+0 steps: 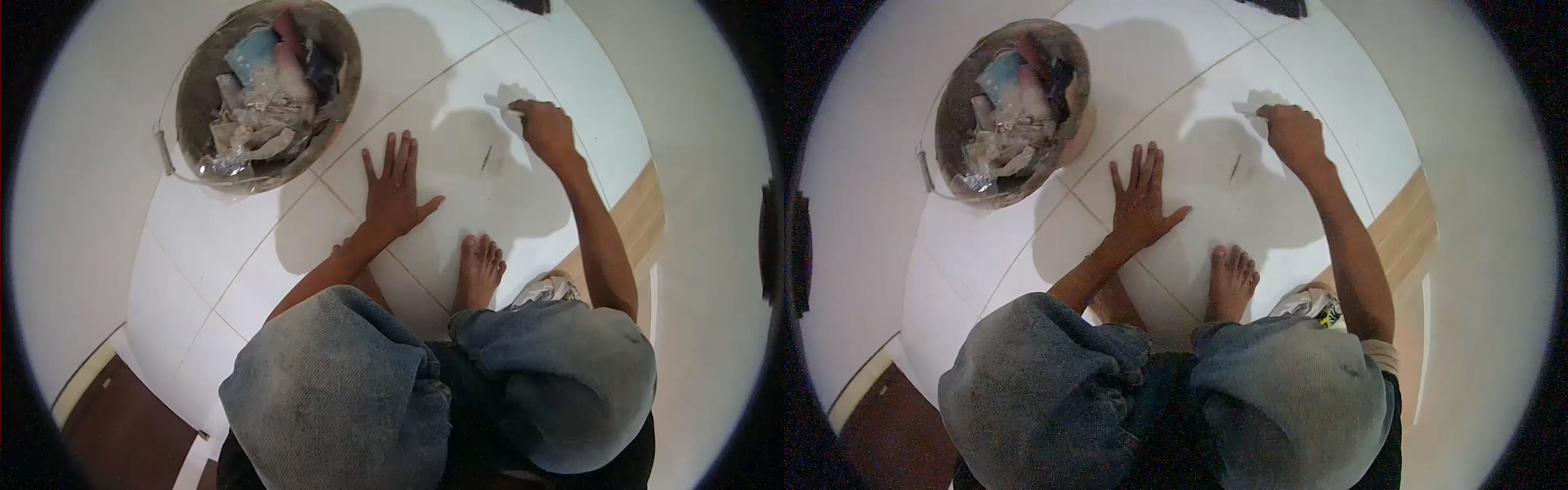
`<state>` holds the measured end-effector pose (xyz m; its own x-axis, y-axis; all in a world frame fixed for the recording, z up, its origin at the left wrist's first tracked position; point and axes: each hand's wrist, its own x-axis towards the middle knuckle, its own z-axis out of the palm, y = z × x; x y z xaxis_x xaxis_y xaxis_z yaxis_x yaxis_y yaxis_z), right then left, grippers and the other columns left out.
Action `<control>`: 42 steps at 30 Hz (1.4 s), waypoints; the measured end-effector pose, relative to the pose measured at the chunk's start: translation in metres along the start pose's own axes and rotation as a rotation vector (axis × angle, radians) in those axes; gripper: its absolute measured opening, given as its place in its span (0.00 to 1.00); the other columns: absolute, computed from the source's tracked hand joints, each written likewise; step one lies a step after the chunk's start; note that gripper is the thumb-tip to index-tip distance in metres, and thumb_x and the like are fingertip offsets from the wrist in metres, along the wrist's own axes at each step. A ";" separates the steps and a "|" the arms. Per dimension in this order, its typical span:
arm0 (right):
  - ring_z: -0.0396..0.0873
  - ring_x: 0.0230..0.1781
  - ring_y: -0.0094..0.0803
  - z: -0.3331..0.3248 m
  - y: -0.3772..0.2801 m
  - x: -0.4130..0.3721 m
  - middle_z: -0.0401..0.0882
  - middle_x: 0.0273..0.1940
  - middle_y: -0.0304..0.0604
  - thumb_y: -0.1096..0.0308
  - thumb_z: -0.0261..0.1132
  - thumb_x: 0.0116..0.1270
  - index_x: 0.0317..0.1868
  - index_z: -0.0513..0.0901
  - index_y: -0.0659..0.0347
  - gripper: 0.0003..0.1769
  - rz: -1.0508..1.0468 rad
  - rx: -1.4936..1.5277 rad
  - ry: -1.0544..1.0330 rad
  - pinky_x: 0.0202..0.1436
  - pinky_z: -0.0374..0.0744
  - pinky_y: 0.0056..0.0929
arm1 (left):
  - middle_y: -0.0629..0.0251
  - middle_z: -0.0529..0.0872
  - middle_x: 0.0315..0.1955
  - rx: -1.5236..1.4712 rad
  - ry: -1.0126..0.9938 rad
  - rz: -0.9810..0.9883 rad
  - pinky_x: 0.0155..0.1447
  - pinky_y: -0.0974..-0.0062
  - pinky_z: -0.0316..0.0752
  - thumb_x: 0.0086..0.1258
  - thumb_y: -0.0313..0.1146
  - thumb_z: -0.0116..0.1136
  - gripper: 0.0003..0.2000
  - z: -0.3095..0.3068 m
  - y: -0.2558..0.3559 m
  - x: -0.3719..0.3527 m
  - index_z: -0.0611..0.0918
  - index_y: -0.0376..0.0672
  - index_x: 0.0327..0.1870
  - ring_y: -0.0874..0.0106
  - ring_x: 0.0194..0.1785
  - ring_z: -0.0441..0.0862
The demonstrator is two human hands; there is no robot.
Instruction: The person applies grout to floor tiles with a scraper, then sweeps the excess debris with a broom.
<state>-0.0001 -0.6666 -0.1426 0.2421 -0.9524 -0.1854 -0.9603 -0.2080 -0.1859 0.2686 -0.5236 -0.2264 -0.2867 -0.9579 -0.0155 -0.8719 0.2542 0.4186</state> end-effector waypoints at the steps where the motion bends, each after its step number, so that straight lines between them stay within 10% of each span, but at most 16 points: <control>1: 0.85 0.39 0.56 0.016 0.007 -0.005 0.87 0.39 0.57 0.73 0.60 0.65 0.51 0.88 0.54 0.17 -0.028 -0.034 0.047 0.46 0.82 0.50 | 0.49 0.47 0.80 -0.004 -0.007 0.034 0.75 0.27 0.30 0.63 0.65 0.60 0.54 0.004 0.007 0.010 0.52 0.32 0.78 0.50 0.84 0.38; 7: 0.87 0.40 0.45 0.047 -0.037 -0.105 0.87 0.47 0.44 0.73 0.58 0.64 0.50 0.86 0.46 0.18 -0.060 -0.062 -0.190 0.46 0.82 0.50 | 0.51 0.47 0.81 0.004 -0.043 0.149 0.75 0.26 0.29 0.61 0.70 0.59 0.56 0.017 0.038 0.034 0.53 0.33 0.79 0.54 0.84 0.37; 9: 0.87 0.40 0.47 0.047 -0.031 -0.117 0.87 0.48 0.47 0.72 0.60 0.63 0.48 0.87 0.49 0.15 -0.100 0.169 0.032 0.48 0.83 0.47 | 0.52 0.46 0.81 -0.041 -0.110 0.222 0.75 0.26 0.27 0.60 0.70 0.59 0.58 0.025 0.045 0.032 0.52 0.33 0.79 0.54 0.84 0.38; 13: 0.86 0.35 0.51 0.028 0.019 -0.130 0.87 0.33 0.59 0.59 0.68 0.67 0.43 0.87 0.67 0.17 0.433 0.234 0.062 0.40 0.82 0.43 | 0.52 0.47 0.81 -0.053 -0.112 0.154 0.76 0.27 0.28 0.58 0.71 0.60 0.58 0.016 0.040 0.018 0.52 0.34 0.80 0.53 0.84 0.38; 15: 0.86 0.32 0.30 0.038 0.057 -0.162 0.88 0.31 0.51 0.60 0.70 0.65 0.39 0.87 0.76 0.20 0.657 0.824 0.133 0.30 0.82 0.30 | 0.52 0.47 0.81 -0.039 -0.113 0.134 0.75 0.27 0.28 0.59 0.71 0.60 0.58 0.011 0.024 0.008 0.51 0.34 0.79 0.53 0.84 0.39; 18: 0.85 0.30 0.32 0.087 0.061 -0.191 0.87 0.35 0.49 0.67 0.73 0.60 0.45 0.85 0.75 0.19 0.918 1.246 0.150 0.29 0.81 0.28 | 0.55 0.47 0.82 0.030 -0.154 0.151 0.75 0.26 0.29 0.57 0.74 0.58 0.60 0.010 0.023 0.006 0.51 0.36 0.80 0.53 0.84 0.39; 22: 0.73 0.31 0.29 0.119 0.003 -0.145 0.79 0.34 0.40 0.65 0.76 0.56 0.41 0.81 0.71 0.19 0.808 1.191 0.109 0.34 0.74 0.35 | 0.55 0.48 0.81 -0.107 -0.101 0.303 0.75 0.25 0.29 0.56 0.76 0.56 0.61 0.039 0.059 0.028 0.52 0.36 0.80 0.54 0.84 0.40; 28: 0.84 0.46 0.34 0.088 -0.018 -0.106 0.82 0.53 0.49 0.68 0.70 0.66 0.60 0.76 0.71 0.25 0.829 1.728 -0.065 0.45 0.85 0.35 | 0.53 0.48 0.81 -0.130 -0.029 0.292 0.75 0.25 0.26 0.54 0.77 0.57 0.62 0.018 0.074 0.051 0.52 0.35 0.80 0.53 0.84 0.39; 31: 0.86 0.42 0.40 0.030 -0.046 -0.081 0.84 0.47 0.47 0.66 0.72 0.64 0.61 0.74 0.71 0.28 0.551 1.864 -0.058 0.45 0.88 0.38 | 0.49 0.47 0.81 -0.086 0.040 0.223 0.76 0.28 0.26 0.54 0.75 0.61 0.63 -0.057 0.080 0.061 0.51 0.34 0.80 0.51 0.84 0.38; 36: 0.87 0.37 0.36 -0.106 -0.148 -0.023 0.85 0.46 0.51 0.63 0.68 0.69 0.51 0.82 0.71 0.19 -0.023 1.567 -0.041 0.36 0.86 0.35 | 0.41 0.48 0.79 -0.152 0.568 0.242 0.80 0.41 0.32 0.51 0.66 0.70 0.63 -0.203 0.046 0.059 0.49 0.33 0.80 0.46 0.83 0.40; 38: 0.85 0.29 0.54 -0.083 -0.173 0.019 0.86 0.36 0.59 0.59 0.69 0.65 0.43 0.83 0.72 0.20 -0.349 0.630 0.306 0.34 0.81 0.44 | 0.41 0.53 0.78 -0.006 0.694 0.153 0.81 0.46 0.40 0.51 0.54 0.74 0.58 -0.239 0.015 0.051 0.54 0.31 0.78 0.44 0.82 0.45; 42: 0.84 0.29 0.56 -0.123 -0.192 0.033 0.85 0.36 0.64 0.61 0.64 0.64 0.43 0.82 0.75 0.20 -0.359 0.959 0.327 0.38 0.82 0.47 | 0.44 0.65 0.73 -0.041 0.897 -0.149 0.79 0.55 0.52 0.61 0.35 0.69 0.41 -0.281 -0.022 0.014 0.63 0.32 0.75 0.47 0.77 0.59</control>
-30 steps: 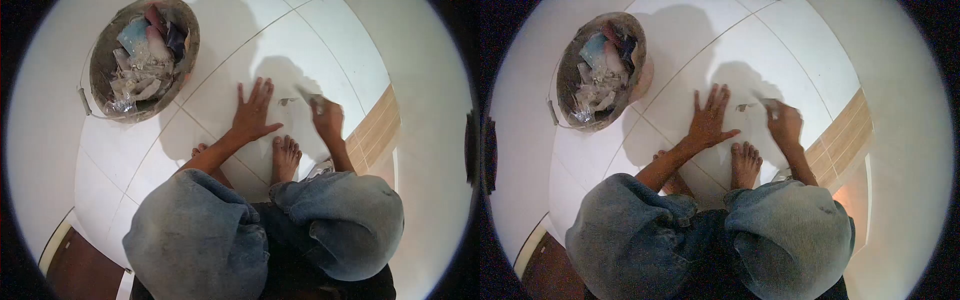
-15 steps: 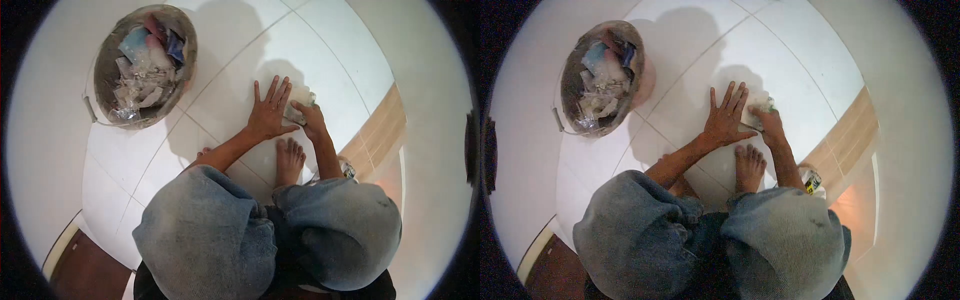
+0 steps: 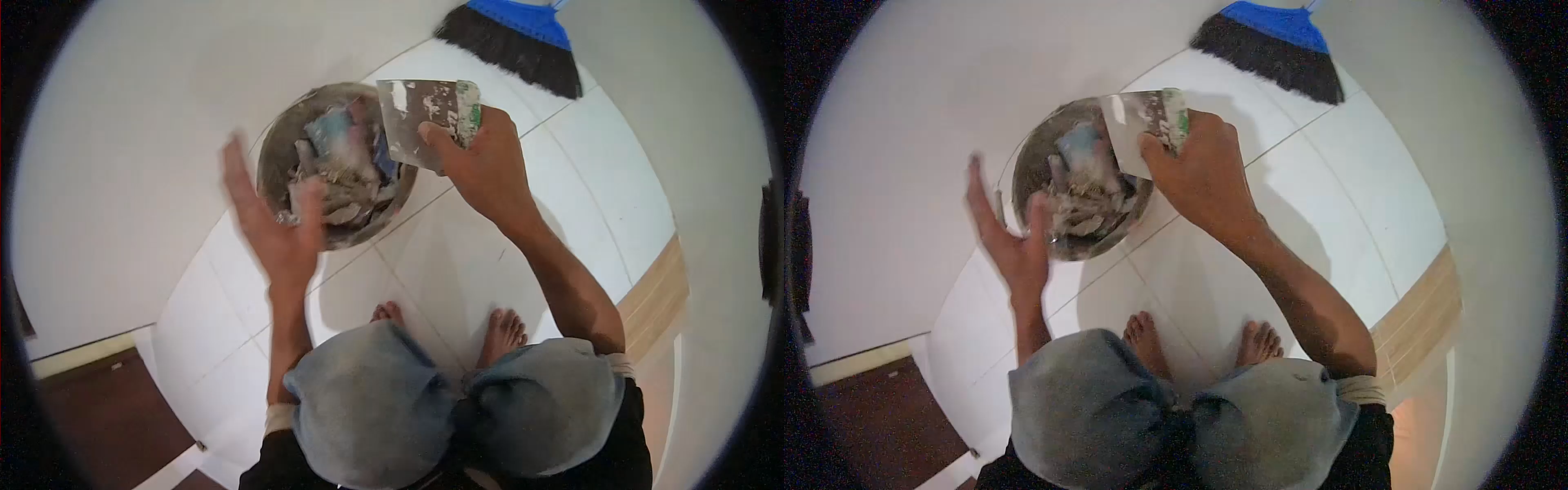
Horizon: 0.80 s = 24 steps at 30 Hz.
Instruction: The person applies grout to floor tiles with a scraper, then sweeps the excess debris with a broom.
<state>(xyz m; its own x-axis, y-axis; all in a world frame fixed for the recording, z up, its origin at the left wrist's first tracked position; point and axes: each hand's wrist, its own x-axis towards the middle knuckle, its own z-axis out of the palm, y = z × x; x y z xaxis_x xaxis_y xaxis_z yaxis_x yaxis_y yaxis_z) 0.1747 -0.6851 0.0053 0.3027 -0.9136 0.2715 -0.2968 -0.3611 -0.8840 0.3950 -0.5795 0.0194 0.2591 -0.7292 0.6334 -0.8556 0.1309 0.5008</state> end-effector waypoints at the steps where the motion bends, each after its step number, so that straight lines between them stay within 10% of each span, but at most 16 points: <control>1: 0.85 0.29 0.54 -0.003 0.009 0.001 0.85 0.36 0.63 0.62 0.64 0.64 0.43 0.82 0.75 0.19 0.147 0.088 -0.006 0.39 0.82 0.46 | 0.48 0.66 0.73 0.177 -0.005 -0.008 0.80 0.54 0.53 0.67 0.33 0.66 0.37 -0.016 -0.010 -0.001 0.62 0.36 0.76 0.52 0.77 0.60; 5: 0.87 0.32 0.46 -0.008 0.036 0.012 0.85 0.33 0.60 0.63 0.67 0.61 0.39 0.84 0.71 0.16 0.363 0.499 0.009 0.41 0.83 0.41 | 0.47 0.69 0.70 0.253 0.013 -0.183 0.77 0.55 0.57 0.65 0.32 0.66 0.37 -0.039 -0.048 -0.006 0.64 0.35 0.75 0.53 0.73 0.66; 12: 0.85 0.36 0.51 0.003 -0.009 0.080 0.85 0.35 0.59 0.55 0.72 0.61 0.37 0.85 0.71 0.22 -0.100 0.088 -0.511 0.44 0.82 0.43 | 0.58 0.83 0.56 -0.637 -0.456 -0.488 0.64 0.68 0.74 0.67 0.30 0.66 0.30 0.025 -0.005 0.063 0.72 0.38 0.70 0.68 0.58 0.81; 14: 0.85 0.38 0.39 -0.013 0.003 0.119 0.87 0.41 0.52 0.52 0.73 0.64 0.49 0.84 0.69 0.26 -0.170 0.003 -0.662 0.46 0.82 0.36 | 0.65 0.88 0.44 -0.718 -0.554 -0.717 0.57 0.76 0.74 0.71 0.33 0.65 0.19 0.032 -0.033 0.072 0.81 0.35 0.60 0.76 0.48 0.82; 15: 0.85 0.45 0.52 -0.037 0.011 0.133 0.86 0.41 0.59 0.42 0.74 0.58 0.49 0.84 0.67 0.34 -0.133 -0.137 -0.482 0.55 0.81 0.45 | 0.65 0.88 0.44 -0.708 -0.572 -0.744 0.57 0.76 0.74 0.71 0.33 0.65 0.19 0.029 -0.035 0.078 0.81 0.35 0.60 0.76 0.48 0.82; 18: 0.83 0.53 0.46 -0.179 0.064 0.237 0.82 0.55 0.56 0.45 0.71 0.63 0.62 0.80 0.59 0.34 -0.309 -1.318 -0.290 0.62 0.77 0.44 | 0.68 0.89 0.39 -0.599 -0.369 -0.883 0.54 0.78 0.73 0.75 0.35 0.62 0.14 -0.004 -0.059 0.081 0.86 0.35 0.52 0.79 0.43 0.82; 19: 0.79 0.60 0.47 -0.231 0.096 0.257 0.83 0.57 0.48 0.59 0.57 0.72 0.60 0.83 0.51 0.20 -0.804 -1.777 -0.062 0.68 0.67 0.65 | 0.66 0.89 0.40 -0.499 -0.364 -0.934 0.63 0.71 0.70 0.74 0.38 0.63 0.17 -0.018 -0.073 0.079 0.85 0.35 0.56 0.77 0.50 0.81; 24: 0.76 0.63 0.44 -0.311 0.064 0.309 0.79 0.62 0.49 0.56 0.56 0.74 0.67 0.78 0.51 0.24 0.064 -2.097 -0.640 0.69 0.68 0.60 | 0.68 0.85 0.44 -0.252 -0.415 -1.366 0.66 0.62 0.64 0.67 0.46 0.67 0.24 -0.055 -0.134 0.069 0.84 0.38 0.57 0.74 0.55 0.75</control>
<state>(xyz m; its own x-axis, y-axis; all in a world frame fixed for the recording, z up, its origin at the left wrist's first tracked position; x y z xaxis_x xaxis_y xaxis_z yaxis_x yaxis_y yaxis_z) -0.0323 -1.0484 0.1512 0.2982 -0.9212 -0.2498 -0.4558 -0.3674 0.8107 0.5521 -0.6105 0.0284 0.6091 -0.5120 -0.6057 0.0594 -0.7321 0.6786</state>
